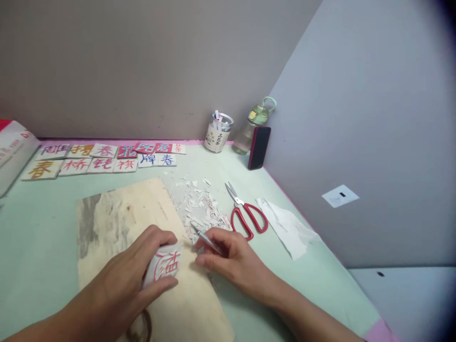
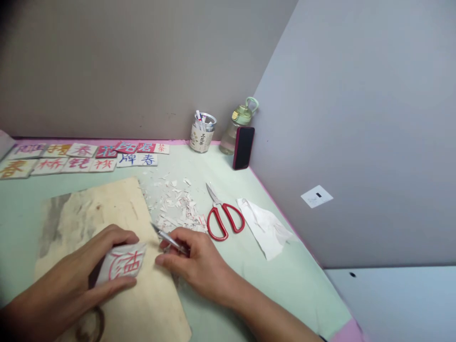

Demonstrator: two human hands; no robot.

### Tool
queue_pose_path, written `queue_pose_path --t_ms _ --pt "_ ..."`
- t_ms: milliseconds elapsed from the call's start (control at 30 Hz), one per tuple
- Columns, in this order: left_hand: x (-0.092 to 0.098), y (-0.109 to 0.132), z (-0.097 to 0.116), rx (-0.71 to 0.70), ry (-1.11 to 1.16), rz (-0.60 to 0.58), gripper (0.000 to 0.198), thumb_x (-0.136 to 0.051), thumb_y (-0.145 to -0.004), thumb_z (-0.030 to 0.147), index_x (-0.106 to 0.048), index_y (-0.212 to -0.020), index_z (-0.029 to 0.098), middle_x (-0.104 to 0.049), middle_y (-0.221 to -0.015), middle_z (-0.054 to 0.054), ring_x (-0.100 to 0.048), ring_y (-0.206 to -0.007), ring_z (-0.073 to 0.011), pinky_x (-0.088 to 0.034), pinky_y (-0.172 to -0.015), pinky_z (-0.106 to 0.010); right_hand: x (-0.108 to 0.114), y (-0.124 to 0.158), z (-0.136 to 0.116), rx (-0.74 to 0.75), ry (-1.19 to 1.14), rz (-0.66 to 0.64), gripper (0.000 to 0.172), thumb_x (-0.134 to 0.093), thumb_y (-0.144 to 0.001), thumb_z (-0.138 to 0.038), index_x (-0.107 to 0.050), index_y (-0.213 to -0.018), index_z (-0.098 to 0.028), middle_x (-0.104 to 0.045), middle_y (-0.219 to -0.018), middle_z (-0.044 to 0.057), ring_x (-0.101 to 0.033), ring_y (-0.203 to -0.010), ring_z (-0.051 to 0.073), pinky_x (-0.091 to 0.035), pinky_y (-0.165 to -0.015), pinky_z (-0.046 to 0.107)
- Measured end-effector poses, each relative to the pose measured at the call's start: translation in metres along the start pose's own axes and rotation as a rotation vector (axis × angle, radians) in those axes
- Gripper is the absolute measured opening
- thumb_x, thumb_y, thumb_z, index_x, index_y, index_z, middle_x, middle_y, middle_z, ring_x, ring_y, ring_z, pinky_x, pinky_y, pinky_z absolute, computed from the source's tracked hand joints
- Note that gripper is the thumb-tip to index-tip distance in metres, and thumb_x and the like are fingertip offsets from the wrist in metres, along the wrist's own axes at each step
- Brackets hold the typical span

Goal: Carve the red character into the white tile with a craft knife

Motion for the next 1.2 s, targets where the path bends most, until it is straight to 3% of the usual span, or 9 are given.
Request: queue_pose_path --t_ms 133,267,467,567,700,1067,1200 --pt "-0.005 0.0 0.004 0.058 0.136 -0.052 0.028 -0.066 -0.086 0.041 -0.057 -0.109 0.03 -0.063 -0.096 0.002 -0.062 -0.09 -0.0234 -0.045 -0.079 -0.031 -0.016 -0.002 0.001 0.014 0.042 -0.01 0.033 -0.084 -0.083 -0.041 -0.061 -0.075 -0.019 -0.047 -0.071 -0.006 -0.041 -0.066 0.011 -0.03 -0.058 0.026" --pt "-0.008 -0.001 0.0 0.102 0.242 -0.067 0.026 -0.068 -0.087 0.045 -0.057 -0.105 0.029 -0.061 -0.088 0.002 -0.058 -0.084 -0.0215 -0.044 -0.078 -0.031 -0.019 -0.004 -0.001 0.055 0.07 0.04 0.044 -0.085 -0.081 -0.046 -0.056 -0.064 -0.018 -0.047 -0.067 -0.006 -0.041 -0.065 0.011 -0.029 -0.059 0.027" --pt "-0.018 -0.004 -0.013 0.121 0.504 -0.189 0.035 -0.066 -0.092 0.058 -0.058 -0.104 0.026 -0.066 -0.091 0.0 -0.063 -0.086 -0.0214 -0.049 -0.073 -0.028 -0.022 -0.006 0.008 -0.067 -0.327 -0.066 0.037 -0.089 -0.075 -0.048 -0.073 -0.083 -0.016 -0.059 -0.071 -0.004 -0.047 -0.064 0.01 -0.035 -0.061 0.025" --pt "-0.019 -0.006 -0.016 0.133 0.574 -0.198 0.036 -0.068 -0.091 0.058 -0.058 -0.103 0.026 -0.067 -0.09 0.0 -0.064 -0.085 -0.0203 -0.051 -0.072 -0.026 -0.022 -0.006 0.009 -0.097 -0.382 -0.098 0.035 -0.091 -0.072 -0.044 -0.075 -0.085 -0.015 -0.06 -0.069 -0.005 -0.044 -0.061 0.008 -0.034 -0.059 0.023" --pt "-0.018 -0.008 -0.011 0.134 0.562 -0.191 0.035 -0.067 -0.092 0.058 -0.057 -0.102 0.025 -0.068 -0.091 0.0 -0.065 -0.086 -0.0208 -0.052 -0.074 -0.028 -0.022 -0.004 0.011 -0.14 -0.344 -0.095 0.035 -0.093 -0.07 -0.042 -0.073 -0.079 -0.015 -0.053 -0.062 -0.007 -0.038 -0.056 0.007 -0.029 -0.054 0.022" --pt "-0.012 -0.005 -0.002 0.147 0.462 -0.135 0.032 -0.063 -0.092 0.056 -0.061 -0.101 0.026 -0.066 -0.089 0.0 -0.064 -0.086 -0.0209 -0.05 -0.075 -0.029 -0.024 -0.003 0.015 -0.165 -0.284 -0.055 0.035 -0.089 -0.071 -0.044 -0.068 -0.076 -0.015 -0.054 -0.062 -0.007 -0.039 -0.056 0.008 -0.028 -0.054 0.023" --pt "-0.011 -0.002 0.004 0.16 0.421 -0.116 0.031 -0.063 -0.09 0.055 -0.061 -0.099 0.025 -0.067 -0.087 0.0 -0.064 -0.085 -0.022 -0.049 -0.074 -0.029 -0.026 -0.002 0.014 -0.154 -0.26 -0.052 0.023 -0.08 -0.075 -0.032 -0.063 -0.074 -0.017 -0.049 -0.062 -0.008 -0.038 -0.056 0.008 -0.027 -0.053 0.023"
Point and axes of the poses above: each hand's wrist, its own y-axis away from the middle knuckle, its own x-axis out of the back of the hand, z = x × y, the point moved 8 cm from there along -y, towards the middle knuckle
